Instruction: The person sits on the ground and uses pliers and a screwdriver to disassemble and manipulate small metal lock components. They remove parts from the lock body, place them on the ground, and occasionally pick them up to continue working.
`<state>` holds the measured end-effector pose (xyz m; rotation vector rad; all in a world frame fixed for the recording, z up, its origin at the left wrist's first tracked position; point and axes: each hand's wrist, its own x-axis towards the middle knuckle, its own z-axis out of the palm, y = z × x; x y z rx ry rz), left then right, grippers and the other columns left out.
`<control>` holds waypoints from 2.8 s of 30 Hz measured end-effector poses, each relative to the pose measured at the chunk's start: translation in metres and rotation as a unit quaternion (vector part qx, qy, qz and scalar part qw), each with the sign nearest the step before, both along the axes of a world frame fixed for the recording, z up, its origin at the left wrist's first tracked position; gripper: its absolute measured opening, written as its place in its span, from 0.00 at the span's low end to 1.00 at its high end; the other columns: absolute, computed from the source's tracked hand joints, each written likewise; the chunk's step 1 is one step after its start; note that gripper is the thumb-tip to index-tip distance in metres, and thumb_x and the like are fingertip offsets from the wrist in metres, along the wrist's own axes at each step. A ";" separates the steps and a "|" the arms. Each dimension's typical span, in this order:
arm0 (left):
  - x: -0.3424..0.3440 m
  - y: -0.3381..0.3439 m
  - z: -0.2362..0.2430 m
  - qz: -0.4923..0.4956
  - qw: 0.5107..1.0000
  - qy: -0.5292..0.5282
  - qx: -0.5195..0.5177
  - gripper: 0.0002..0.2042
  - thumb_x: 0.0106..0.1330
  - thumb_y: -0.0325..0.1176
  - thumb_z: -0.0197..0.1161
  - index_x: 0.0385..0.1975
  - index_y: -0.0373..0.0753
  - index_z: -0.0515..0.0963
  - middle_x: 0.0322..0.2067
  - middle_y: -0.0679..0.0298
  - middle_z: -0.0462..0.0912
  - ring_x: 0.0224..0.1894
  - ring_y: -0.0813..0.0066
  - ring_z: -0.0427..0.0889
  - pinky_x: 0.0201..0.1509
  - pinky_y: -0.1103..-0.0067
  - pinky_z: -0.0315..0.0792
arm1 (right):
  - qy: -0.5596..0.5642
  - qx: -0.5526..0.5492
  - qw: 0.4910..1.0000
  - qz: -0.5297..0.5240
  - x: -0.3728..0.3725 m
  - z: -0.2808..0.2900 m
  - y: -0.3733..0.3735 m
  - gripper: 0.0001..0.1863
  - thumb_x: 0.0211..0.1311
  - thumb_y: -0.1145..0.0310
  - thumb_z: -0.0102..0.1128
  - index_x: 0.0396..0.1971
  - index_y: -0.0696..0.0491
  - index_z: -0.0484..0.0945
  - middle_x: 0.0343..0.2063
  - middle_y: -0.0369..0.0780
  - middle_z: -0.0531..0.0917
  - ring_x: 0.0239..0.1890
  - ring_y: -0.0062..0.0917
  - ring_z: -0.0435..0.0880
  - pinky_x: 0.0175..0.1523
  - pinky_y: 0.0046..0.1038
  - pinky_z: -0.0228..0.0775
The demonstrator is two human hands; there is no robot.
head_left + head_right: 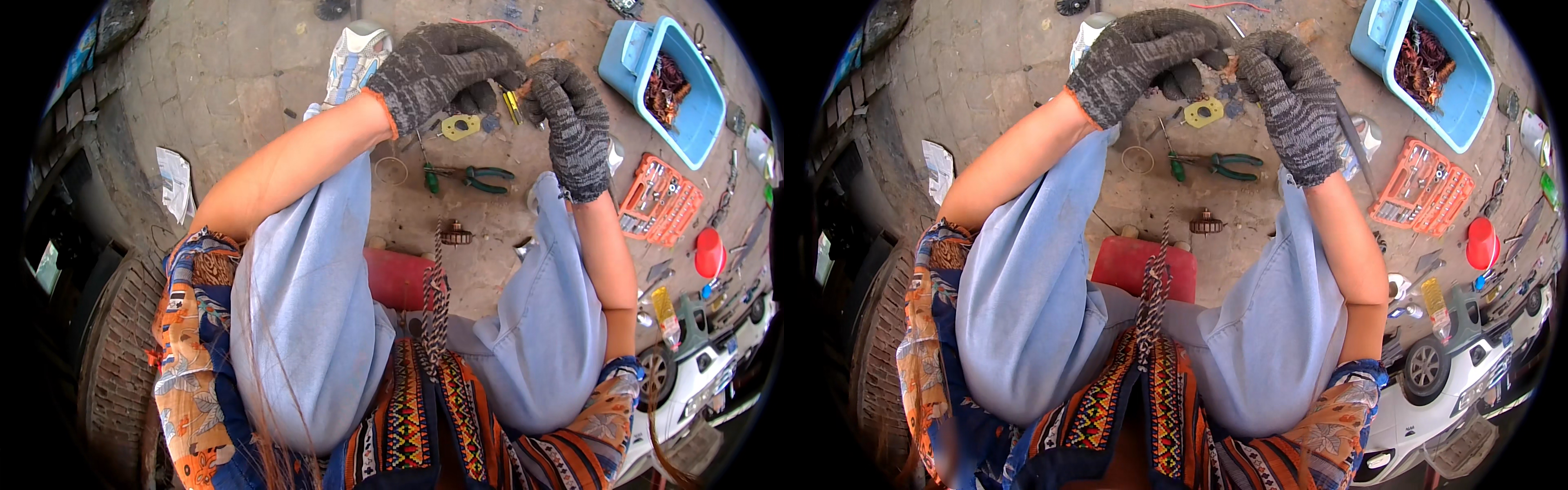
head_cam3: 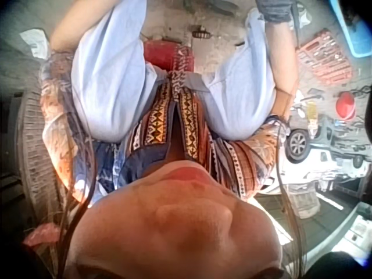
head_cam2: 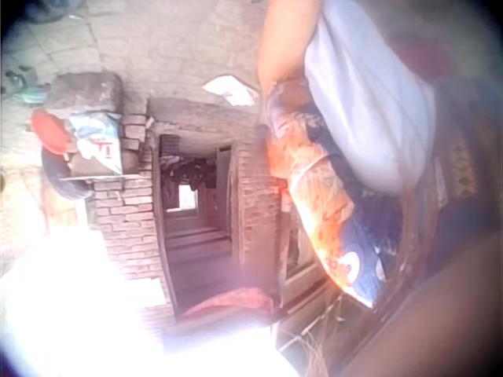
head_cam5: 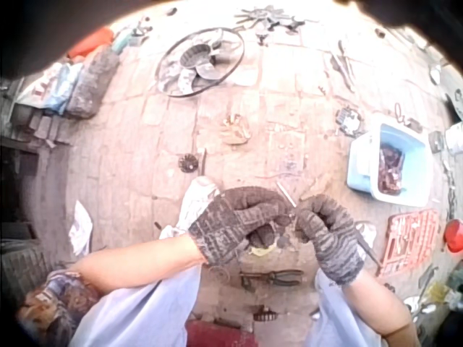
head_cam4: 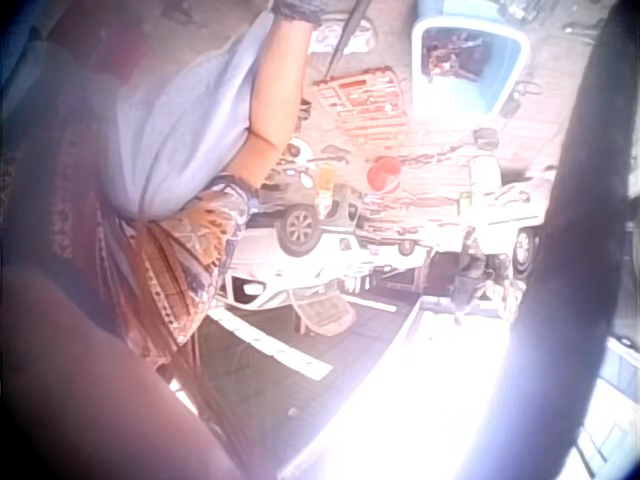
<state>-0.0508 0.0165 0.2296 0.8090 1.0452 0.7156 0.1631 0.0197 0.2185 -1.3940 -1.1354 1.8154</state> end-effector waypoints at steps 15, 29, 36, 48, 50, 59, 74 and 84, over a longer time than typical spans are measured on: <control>0.005 0.001 0.012 -0.154 0.974 -0.049 -0.159 0.16 0.63 0.45 0.60 0.38 0.38 0.81 0.30 0.65 0.84 0.18 0.86 0.73 0.18 0.87 0.64 | 0.006 0.075 0.995 0.061 -0.006 0.019 0.001 0.09 0.63 0.70 0.56 0.40 0.57 0.77 0.33 0.35 0.81 0.37 0.17 0.78 0.44 0.22 0.72; -0.007 -0.008 -0.016 -0.214 0.697 0.428 0.534 0.14 0.62 0.38 0.58 0.47 0.43 0.78 0.39 0.62 0.82 0.41 0.72 0.80 0.41 0.77 0.74 | 0.287 -0.445 0.848 -0.018 0.000 -0.015 -0.002 0.06 0.63 0.67 0.54 0.31 0.54 0.74 0.18 0.28 0.67 0.16 0.10 0.60 0.18 0.13 0.52; -0.018 -0.005 -0.011 -0.233 0.914 0.098 0.317 0.15 0.62 0.29 0.57 0.49 0.40 0.76 0.47 0.58 0.78 0.49 0.64 0.78 0.49 0.74 0.75 | 0.129 -0.073 0.988 0.035 0.016 0.011 0.012 0.16 0.66 0.62 0.52 0.49 0.55 0.73 0.31 0.34 0.79 0.30 0.17 0.77 0.32 0.19 0.71; -0.013 -0.001 0.011 -0.233 0.953 -0.129 -0.145 0.14 0.63 0.32 0.61 0.46 0.33 0.77 0.42 0.61 0.82 0.41 0.80 0.80 0.44 0.83 0.76 | -0.292 0.540 0.715 0.334 0.022 0.013 -0.003 0.21 0.51 0.60 0.65 0.44 0.54 0.77 0.39 0.44 0.80 0.42 0.36 0.79 0.45 0.34 0.71; -0.015 -0.002 0.019 -0.222 0.965 -0.091 -0.103 0.14 0.62 0.31 0.61 0.46 0.34 0.78 0.43 0.60 0.81 0.41 0.76 0.81 0.44 0.81 0.76 | -0.229 0.493 0.784 0.298 0.015 0.016 -0.008 0.19 0.55 0.61 0.62 0.45 0.54 0.77 0.38 0.44 0.81 0.40 0.33 0.80 0.41 0.32 0.73; -0.017 -0.011 -0.025 -0.209 0.503 0.462 0.699 0.18 0.61 0.37 0.51 0.53 0.51 0.73 0.48 0.67 0.77 0.41 0.71 0.78 0.41 0.75 0.74 | 0.263 -0.445 0.854 -0.061 -0.009 0.039 -0.014 0.11 0.66 0.58 0.51 0.29 0.49 0.74 0.14 0.27 0.66 0.12 0.10 0.59 0.14 0.15 0.47; -0.022 -0.022 -0.036 -0.274 0.881 0.035 0.384 0.21 0.55 0.22 0.62 0.51 0.38 0.73 0.54 0.55 0.72 0.52 0.57 0.76 0.55 0.70 0.73 | -0.245 0.462 0.797 0.300 0.015 0.015 -0.010 0.14 0.60 0.65 0.57 0.46 0.47 0.79 0.42 0.40 0.80 0.45 0.34 0.78 0.50 0.35 0.70; -0.015 -0.016 -0.017 -0.219 0.708 0.331 0.584 0.22 0.53 0.31 0.62 0.51 0.42 0.75 0.49 0.57 0.77 0.45 0.59 0.80 0.43 0.70 0.74 | -0.230 0.605 0.730 0.221 0.013 -0.003 -0.007 0.13 0.62 0.63 0.56 0.43 0.53 0.78 0.34 0.39 0.82 0.32 0.28 0.80 0.36 0.27 0.73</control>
